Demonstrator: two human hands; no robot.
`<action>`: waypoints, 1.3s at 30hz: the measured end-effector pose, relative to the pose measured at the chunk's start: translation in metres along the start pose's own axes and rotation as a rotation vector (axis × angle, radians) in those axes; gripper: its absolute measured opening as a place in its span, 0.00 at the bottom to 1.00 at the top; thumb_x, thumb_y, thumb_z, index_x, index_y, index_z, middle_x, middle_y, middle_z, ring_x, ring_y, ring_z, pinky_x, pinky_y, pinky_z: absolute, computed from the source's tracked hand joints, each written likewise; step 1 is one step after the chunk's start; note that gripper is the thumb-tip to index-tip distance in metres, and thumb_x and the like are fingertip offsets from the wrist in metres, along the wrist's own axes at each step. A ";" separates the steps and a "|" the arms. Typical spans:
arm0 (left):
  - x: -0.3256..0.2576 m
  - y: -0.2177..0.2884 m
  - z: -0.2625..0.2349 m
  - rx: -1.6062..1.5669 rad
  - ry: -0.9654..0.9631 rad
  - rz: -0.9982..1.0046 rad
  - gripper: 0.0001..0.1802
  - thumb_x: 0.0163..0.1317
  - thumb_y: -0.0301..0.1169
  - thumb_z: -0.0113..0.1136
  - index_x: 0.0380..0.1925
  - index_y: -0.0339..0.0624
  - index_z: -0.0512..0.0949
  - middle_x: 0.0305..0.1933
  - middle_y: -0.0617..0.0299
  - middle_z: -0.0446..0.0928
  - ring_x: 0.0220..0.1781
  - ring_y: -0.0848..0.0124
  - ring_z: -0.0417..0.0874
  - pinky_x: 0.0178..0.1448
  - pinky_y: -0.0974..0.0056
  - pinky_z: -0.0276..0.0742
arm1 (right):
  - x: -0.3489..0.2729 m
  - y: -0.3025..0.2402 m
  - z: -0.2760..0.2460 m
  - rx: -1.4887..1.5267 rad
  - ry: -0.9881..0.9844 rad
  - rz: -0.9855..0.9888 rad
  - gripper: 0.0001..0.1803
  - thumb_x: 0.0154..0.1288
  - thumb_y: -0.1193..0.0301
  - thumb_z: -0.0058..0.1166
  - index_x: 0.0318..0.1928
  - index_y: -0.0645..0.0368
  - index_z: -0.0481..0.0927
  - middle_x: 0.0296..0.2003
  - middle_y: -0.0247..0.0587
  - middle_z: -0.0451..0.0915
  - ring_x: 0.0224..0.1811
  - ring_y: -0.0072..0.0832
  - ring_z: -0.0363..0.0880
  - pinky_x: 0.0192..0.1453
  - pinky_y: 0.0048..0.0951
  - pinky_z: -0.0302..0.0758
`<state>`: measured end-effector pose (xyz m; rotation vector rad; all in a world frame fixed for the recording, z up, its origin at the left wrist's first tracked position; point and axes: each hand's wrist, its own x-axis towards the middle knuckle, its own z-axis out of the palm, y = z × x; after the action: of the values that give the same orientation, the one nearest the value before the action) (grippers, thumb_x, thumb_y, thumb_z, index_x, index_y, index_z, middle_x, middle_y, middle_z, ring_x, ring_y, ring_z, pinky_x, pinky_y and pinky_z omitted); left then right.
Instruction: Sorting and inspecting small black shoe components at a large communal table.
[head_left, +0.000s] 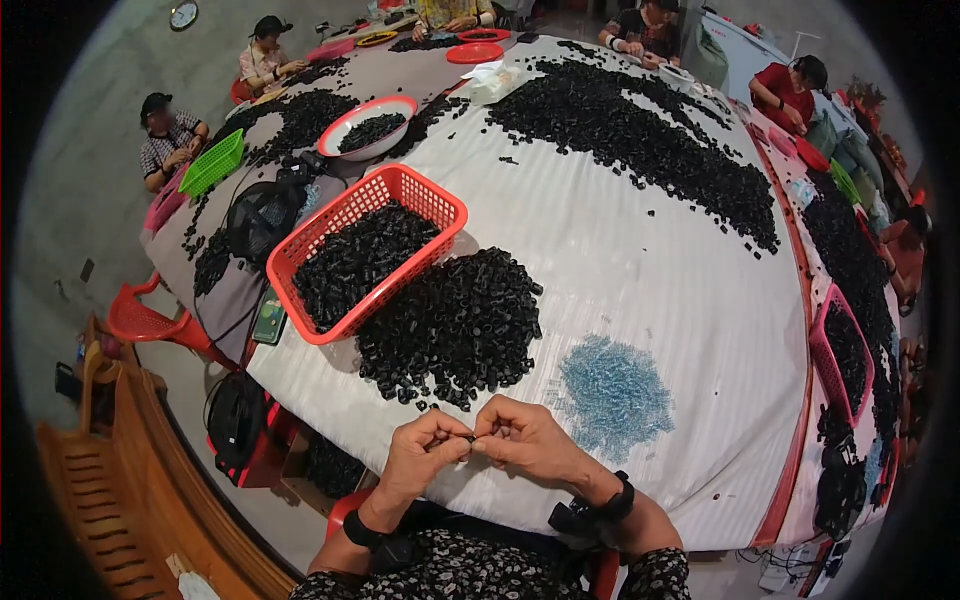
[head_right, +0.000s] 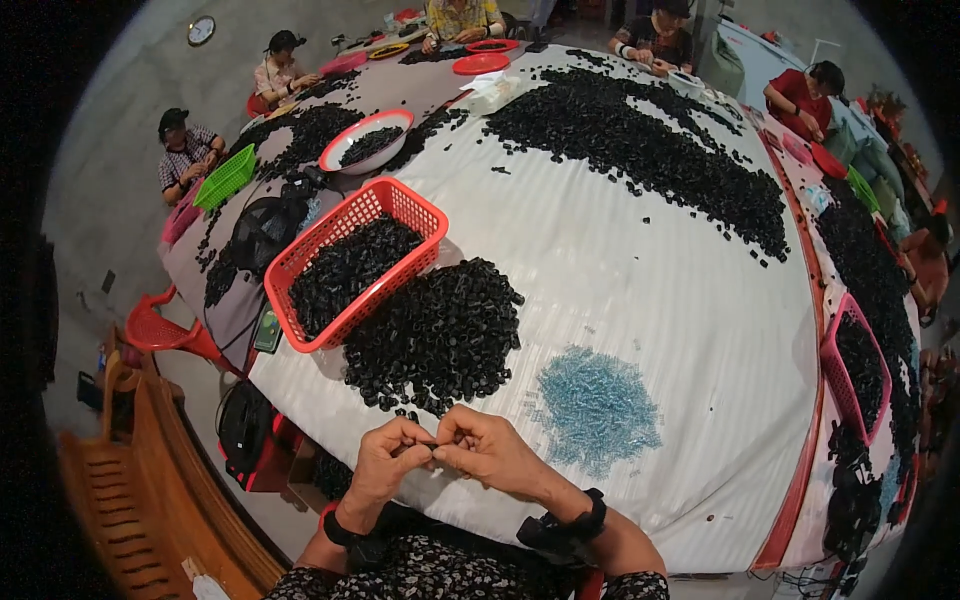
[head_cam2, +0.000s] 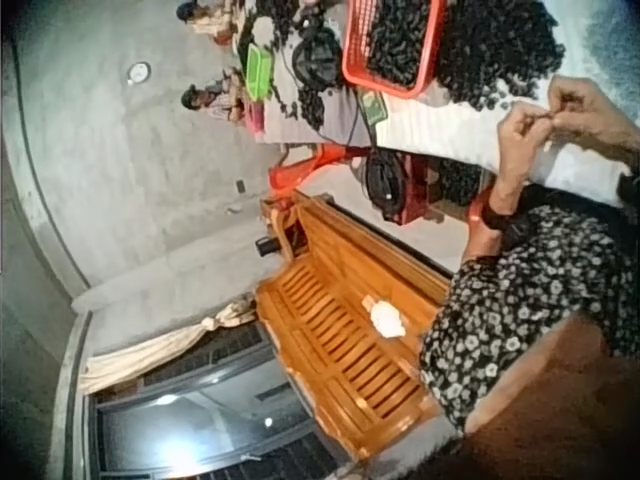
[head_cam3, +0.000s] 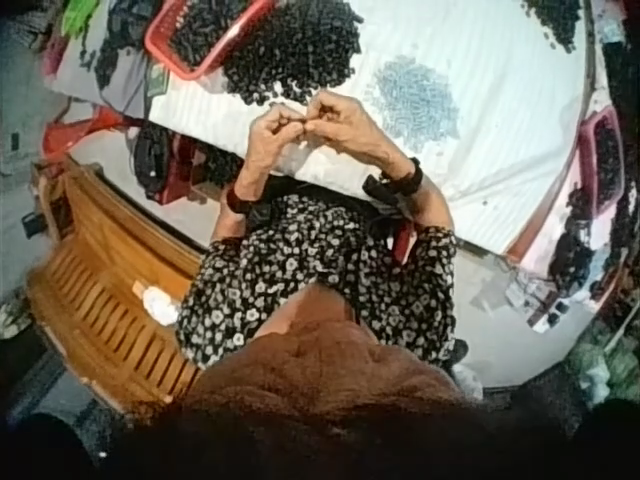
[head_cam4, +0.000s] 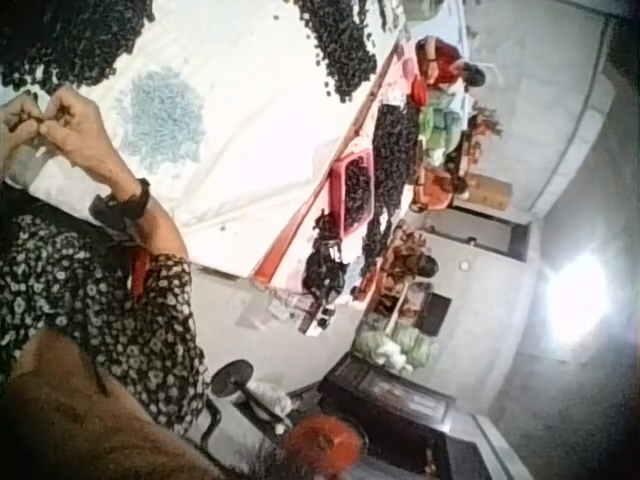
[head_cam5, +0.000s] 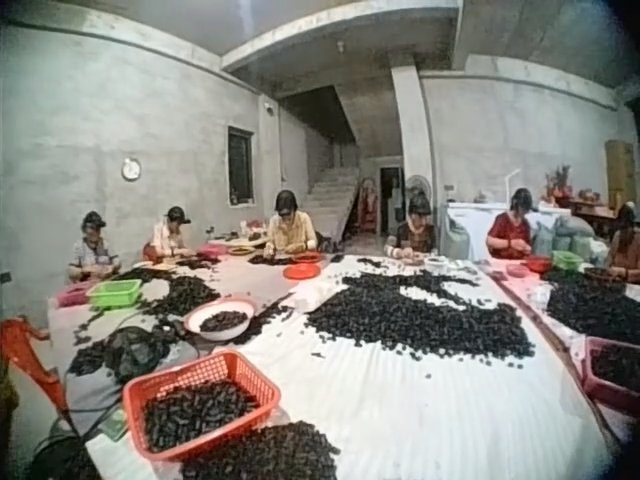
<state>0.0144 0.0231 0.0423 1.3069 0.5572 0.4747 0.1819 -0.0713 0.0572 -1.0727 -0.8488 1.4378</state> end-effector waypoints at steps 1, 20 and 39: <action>-0.001 0.002 0.002 -0.023 0.009 -0.010 0.04 0.58 0.23 0.57 0.29 0.32 0.74 0.28 0.59 0.77 0.29 0.76 0.78 0.36 0.73 0.76 | 0.000 0.002 0.000 -0.004 0.006 -0.002 0.05 0.60 0.74 0.56 0.32 0.60 0.73 0.24 0.26 0.70 0.24 0.09 0.65 0.25 0.14 0.62; -0.005 -0.004 0.007 -0.240 -0.110 -0.066 0.04 0.58 0.22 0.55 0.31 0.31 0.74 0.28 0.56 0.77 0.27 0.74 0.77 0.33 0.71 0.75 | 0.005 -0.004 -0.020 -0.181 -0.206 0.004 0.12 0.55 0.68 0.62 0.26 0.59 0.72 0.22 0.25 0.68 0.25 0.12 0.62 0.27 0.18 0.59; -0.023 -0.014 -0.025 -0.323 -0.019 -0.108 0.06 0.59 0.20 0.53 0.37 0.29 0.74 0.31 0.57 0.77 0.31 0.75 0.77 0.39 0.71 0.74 | 0.012 0.008 -0.020 -1.004 0.278 -0.257 0.05 0.58 0.74 0.50 0.32 0.63 0.70 0.29 0.48 0.69 0.33 0.45 0.72 0.35 0.40 0.70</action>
<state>-0.0190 0.0257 0.0274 0.9679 0.5084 0.4418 0.1976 -0.0616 0.0411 -1.7582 -1.4867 0.5718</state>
